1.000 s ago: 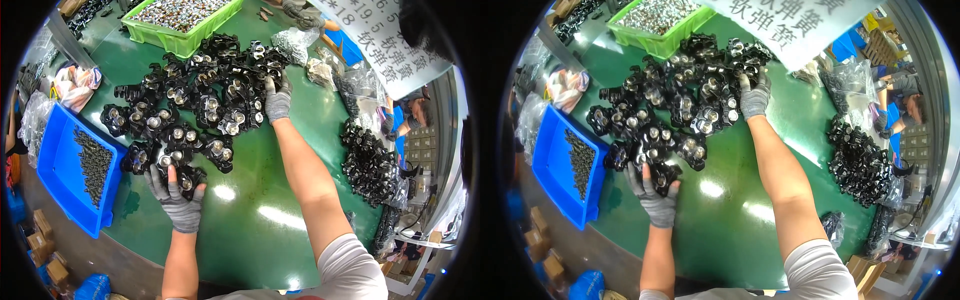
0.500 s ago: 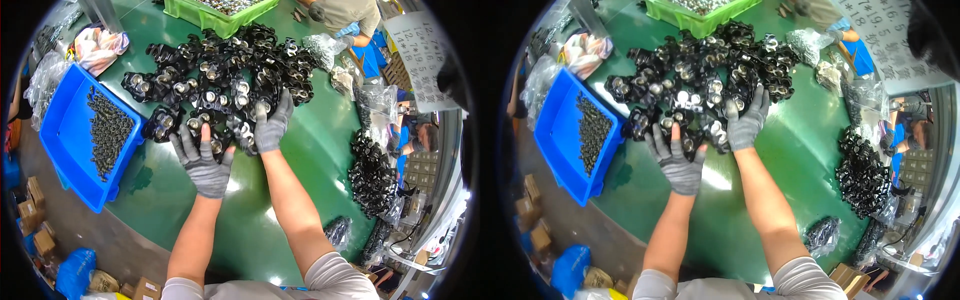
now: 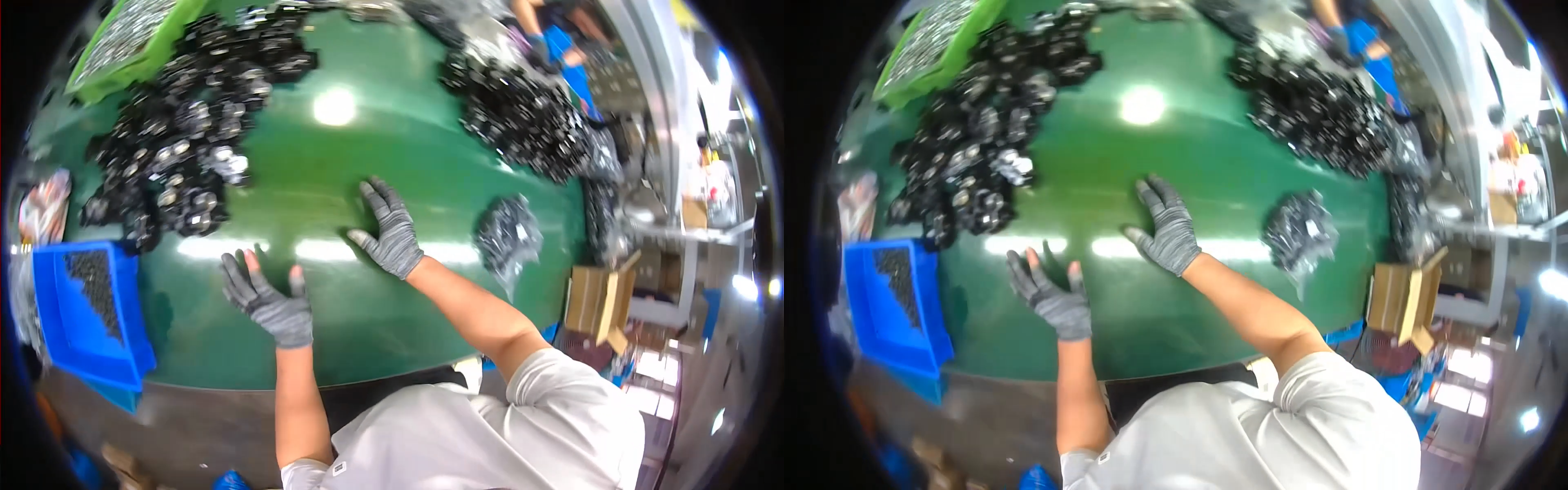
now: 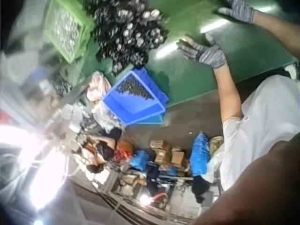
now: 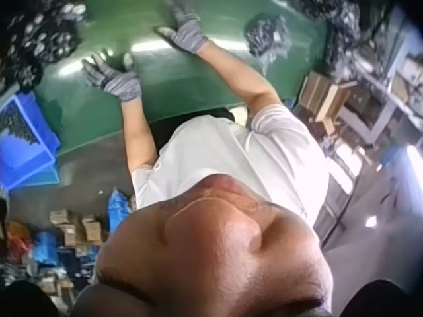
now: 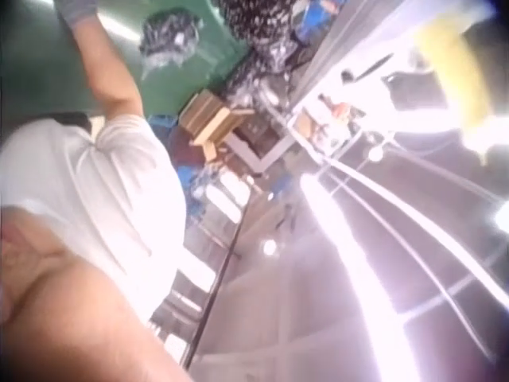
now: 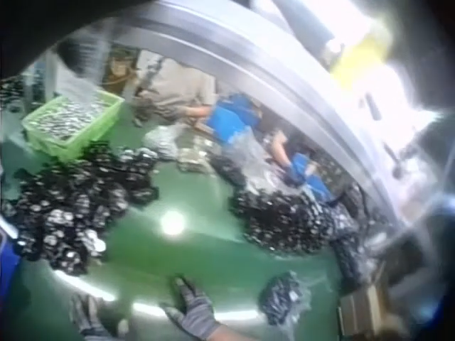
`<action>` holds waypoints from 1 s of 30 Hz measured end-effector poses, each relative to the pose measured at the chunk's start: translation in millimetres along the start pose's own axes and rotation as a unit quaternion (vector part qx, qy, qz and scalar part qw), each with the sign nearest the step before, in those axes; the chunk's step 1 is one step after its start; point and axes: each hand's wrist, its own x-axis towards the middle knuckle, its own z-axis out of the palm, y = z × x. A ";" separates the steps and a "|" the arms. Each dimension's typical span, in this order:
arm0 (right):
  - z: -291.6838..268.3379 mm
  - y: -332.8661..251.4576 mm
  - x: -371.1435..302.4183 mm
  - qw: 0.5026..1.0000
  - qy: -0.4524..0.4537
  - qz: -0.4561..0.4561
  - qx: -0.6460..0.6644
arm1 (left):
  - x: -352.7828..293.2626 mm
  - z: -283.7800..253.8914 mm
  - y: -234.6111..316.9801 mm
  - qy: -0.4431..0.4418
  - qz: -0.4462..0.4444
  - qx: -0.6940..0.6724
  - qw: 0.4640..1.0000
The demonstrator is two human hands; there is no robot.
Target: Assembling, inspecting, and tightening small metal mechanical components on a production line.
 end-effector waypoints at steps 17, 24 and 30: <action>-174.6 131.2 -215.3 0.959 -0.249 -0.102 -0.093 | -125.4 14.0 60.1 -0.081 0.128 0.107 0.983; -190.2 93.8 -306.5 0.997 -0.056 -0.019 0.039 | -122.1 3.0 79.4 -0.094 0.057 -0.034 0.993; -395.6 -9.0 -288.8 0.953 0.280 -0.029 0.115 | -35.2 -170.5 273.5 -0.065 0.343 -0.455 0.819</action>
